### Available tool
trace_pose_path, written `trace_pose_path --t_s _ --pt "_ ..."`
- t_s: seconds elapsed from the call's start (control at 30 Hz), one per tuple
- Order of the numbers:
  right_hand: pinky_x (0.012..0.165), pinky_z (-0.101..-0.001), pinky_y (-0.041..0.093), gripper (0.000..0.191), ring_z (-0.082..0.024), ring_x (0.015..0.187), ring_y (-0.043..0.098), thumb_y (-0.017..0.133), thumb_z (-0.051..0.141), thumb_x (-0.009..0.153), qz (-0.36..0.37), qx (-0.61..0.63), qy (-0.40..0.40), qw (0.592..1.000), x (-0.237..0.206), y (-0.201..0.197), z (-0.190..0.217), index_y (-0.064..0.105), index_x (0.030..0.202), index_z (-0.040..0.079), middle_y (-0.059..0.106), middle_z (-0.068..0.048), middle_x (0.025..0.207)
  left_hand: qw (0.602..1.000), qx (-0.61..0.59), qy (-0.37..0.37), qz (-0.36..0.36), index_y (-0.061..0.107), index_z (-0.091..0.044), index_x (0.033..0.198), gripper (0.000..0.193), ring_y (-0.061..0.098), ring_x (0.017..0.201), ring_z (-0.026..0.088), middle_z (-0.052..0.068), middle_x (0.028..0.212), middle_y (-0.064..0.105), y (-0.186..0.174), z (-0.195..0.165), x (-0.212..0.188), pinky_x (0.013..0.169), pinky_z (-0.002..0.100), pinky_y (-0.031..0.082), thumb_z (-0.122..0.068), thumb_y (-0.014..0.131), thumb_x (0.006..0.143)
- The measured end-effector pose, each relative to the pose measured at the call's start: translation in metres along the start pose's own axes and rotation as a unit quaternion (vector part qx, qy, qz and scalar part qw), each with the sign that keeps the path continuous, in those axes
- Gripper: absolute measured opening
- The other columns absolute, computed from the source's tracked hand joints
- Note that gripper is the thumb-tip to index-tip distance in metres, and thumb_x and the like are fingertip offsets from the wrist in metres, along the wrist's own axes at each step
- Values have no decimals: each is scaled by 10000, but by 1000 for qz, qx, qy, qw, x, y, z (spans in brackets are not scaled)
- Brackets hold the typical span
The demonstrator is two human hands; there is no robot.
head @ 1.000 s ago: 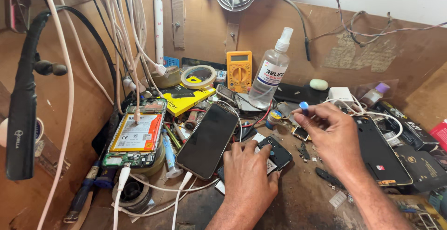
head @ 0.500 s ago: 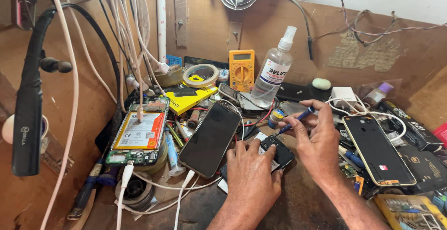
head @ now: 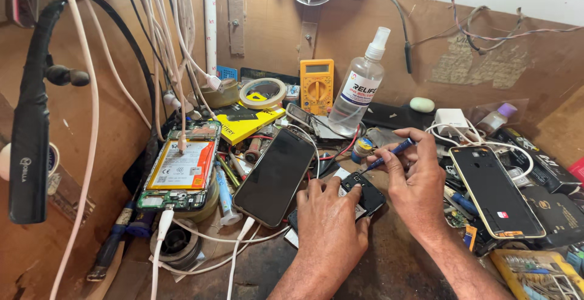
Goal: The person uses a blue precision screwdriver to remove screws from the back of a disassembled smartphone. They then lift the back cover to reveal the internal components and battery, and continue to unscrew additional fasteners inside the device.
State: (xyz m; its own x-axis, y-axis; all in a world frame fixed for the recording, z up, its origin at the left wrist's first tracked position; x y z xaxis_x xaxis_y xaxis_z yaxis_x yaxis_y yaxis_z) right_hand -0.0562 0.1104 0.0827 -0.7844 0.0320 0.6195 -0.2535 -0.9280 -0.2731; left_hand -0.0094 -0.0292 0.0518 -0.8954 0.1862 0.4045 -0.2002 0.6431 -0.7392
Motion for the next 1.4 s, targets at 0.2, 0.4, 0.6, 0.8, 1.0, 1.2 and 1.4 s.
trace_pose_path --t_s 0.2,0.4,0.6,0.8,1.0,1.2,1.4 --pt "835 -316 645 329 -161 931 742 573 -50 1003 4 -6 2 1000 1 1 2 443 1301 -5 691 -131 992 1000 2 -4 6 715 -51 1215 521 500 1144 384 201 1227 617 2 2 -1 925 528 377 -221 822 735" --pt "655 -291 581 284 -124 809 750 679 30 958 -7 -103 -4 995 3 -2 15 526 1197 18 724 -92 850 1000 9 4 -11 725 -59 1194 517 509 1131 395 203 1222 621 -2 -1 -1 906 538 383 -229 834 719" --pt "634 -355 537 213 -159 698 705 738 176 1029 32 -245 -94 964 16 3 26 574 1102 61 684 -140 811 999 22 12 -36 753 -98 1137 442 522 1144 410 178 1158 653 -1 -1 -7 906 553 415 -258 835 734" --pt "470 -321 546 288 -146 629 683 674 90 982 183 -109 42 976 26 18 2 442 1148 49 652 -89 828 997 47 25 -49 766 -131 1134 458 546 1110 388 145 1130 678 5 3 -6 866 542 437 -288 836 709" --pt "448 -322 540 347 -153 606 695 723 48 1006 182 -143 24 973 26 21 7 392 1110 26 658 -102 766 996 63 34 -48 769 -147 1151 476 559 1075 360 128 1115 687 6 1 -8 842 520 440 -311 833 709" --pt "438 -328 543 334 -165 582 691 714 50 990 210 -145 42 966 29 27 6 402 1111 41 685 -112 766 996 68 36 -54 773 -150 1141 469 557 1076 358 120 1114 689 5 1 -7 848 519 438 -329 840 713" --pt "478 -306 558 348 -129 595 686 697 29 954 214 -102 60 970 34 26 4 399 1132 55 667 -85 773 996 73 27 -42 774 -156 1129 458 555 1084 358 121 1117 684 5 3 -4 860 522 442 -330 843 711"
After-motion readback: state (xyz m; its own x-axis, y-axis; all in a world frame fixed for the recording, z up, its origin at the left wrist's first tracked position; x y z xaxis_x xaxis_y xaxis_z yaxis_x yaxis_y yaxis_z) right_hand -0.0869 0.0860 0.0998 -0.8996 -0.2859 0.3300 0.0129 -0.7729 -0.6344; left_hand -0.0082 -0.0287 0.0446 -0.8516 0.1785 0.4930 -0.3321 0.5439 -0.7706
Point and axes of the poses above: each hand's wrist, its own x-axis towards the middle knuckle, its own y-axis out of the palm, z = x × y, the point moved 9 cm from there along x, towards the middle knuckle
